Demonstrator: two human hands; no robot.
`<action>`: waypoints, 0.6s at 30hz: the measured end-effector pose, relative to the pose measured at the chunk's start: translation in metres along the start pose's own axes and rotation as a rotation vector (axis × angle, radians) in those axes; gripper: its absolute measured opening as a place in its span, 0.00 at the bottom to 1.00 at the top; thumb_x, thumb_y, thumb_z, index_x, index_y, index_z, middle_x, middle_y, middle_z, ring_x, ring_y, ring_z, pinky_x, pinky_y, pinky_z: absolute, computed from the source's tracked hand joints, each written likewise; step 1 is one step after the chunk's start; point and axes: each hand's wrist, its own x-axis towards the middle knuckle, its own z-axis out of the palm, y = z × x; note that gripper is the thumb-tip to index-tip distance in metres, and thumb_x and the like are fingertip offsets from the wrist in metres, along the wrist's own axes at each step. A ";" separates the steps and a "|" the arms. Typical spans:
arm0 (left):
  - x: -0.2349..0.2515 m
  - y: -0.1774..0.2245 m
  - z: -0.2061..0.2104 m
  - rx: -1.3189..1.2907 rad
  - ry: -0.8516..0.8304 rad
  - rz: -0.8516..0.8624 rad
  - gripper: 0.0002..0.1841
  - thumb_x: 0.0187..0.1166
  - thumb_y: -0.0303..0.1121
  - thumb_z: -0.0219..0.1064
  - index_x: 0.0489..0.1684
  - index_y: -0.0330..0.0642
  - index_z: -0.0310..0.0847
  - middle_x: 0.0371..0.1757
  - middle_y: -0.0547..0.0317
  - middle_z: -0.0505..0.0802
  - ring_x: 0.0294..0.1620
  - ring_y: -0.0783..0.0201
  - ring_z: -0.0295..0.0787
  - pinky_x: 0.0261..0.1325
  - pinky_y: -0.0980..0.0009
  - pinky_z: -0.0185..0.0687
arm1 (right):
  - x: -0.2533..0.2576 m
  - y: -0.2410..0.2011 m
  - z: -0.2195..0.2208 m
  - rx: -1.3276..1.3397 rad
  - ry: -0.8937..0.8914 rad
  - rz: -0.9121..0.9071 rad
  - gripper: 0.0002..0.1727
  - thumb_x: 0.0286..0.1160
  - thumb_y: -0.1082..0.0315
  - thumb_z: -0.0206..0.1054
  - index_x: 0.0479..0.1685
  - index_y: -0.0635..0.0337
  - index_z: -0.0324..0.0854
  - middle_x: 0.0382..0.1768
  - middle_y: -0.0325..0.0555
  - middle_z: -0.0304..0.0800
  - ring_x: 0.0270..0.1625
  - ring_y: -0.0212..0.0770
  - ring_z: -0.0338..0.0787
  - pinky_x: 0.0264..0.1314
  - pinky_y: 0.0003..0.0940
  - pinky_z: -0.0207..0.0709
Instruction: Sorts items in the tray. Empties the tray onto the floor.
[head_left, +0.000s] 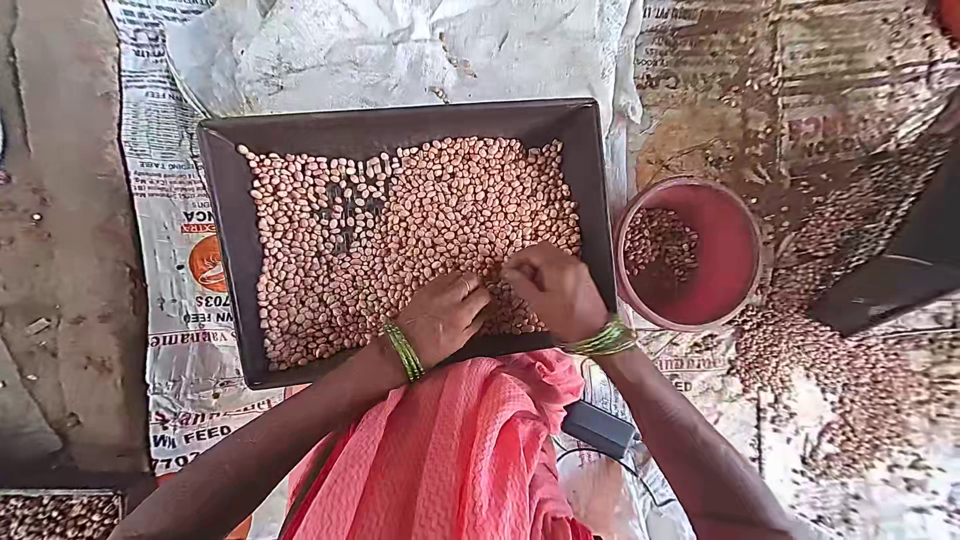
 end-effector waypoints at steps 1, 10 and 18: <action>0.000 0.000 0.004 0.046 -0.018 -0.002 0.10 0.78 0.32 0.68 0.45 0.34 0.92 0.47 0.40 0.93 0.51 0.43 0.93 0.56 0.52 0.89 | -0.001 0.003 -0.013 0.177 0.018 0.091 0.10 0.79 0.67 0.68 0.48 0.66 0.88 0.38 0.47 0.90 0.36 0.37 0.88 0.43 0.36 0.85; 0.007 0.011 -0.029 -0.049 -0.327 -0.405 0.15 0.84 0.34 0.64 0.57 0.33 0.88 0.59 0.37 0.91 0.62 0.40 0.90 0.63 0.42 0.83 | -0.015 0.008 -0.027 0.325 -0.110 0.137 0.10 0.85 0.69 0.60 0.54 0.61 0.85 0.40 0.42 0.90 0.29 0.30 0.84 0.32 0.27 0.80; -0.033 -0.035 -0.115 0.060 -0.058 -0.578 0.09 0.82 0.32 0.67 0.50 0.38 0.89 0.49 0.47 0.92 0.39 0.54 0.90 0.44 0.53 0.85 | -0.002 0.007 0.009 -0.101 -0.047 -0.105 0.10 0.78 0.70 0.67 0.41 0.69 0.91 0.41 0.61 0.90 0.42 0.58 0.93 0.45 0.54 0.87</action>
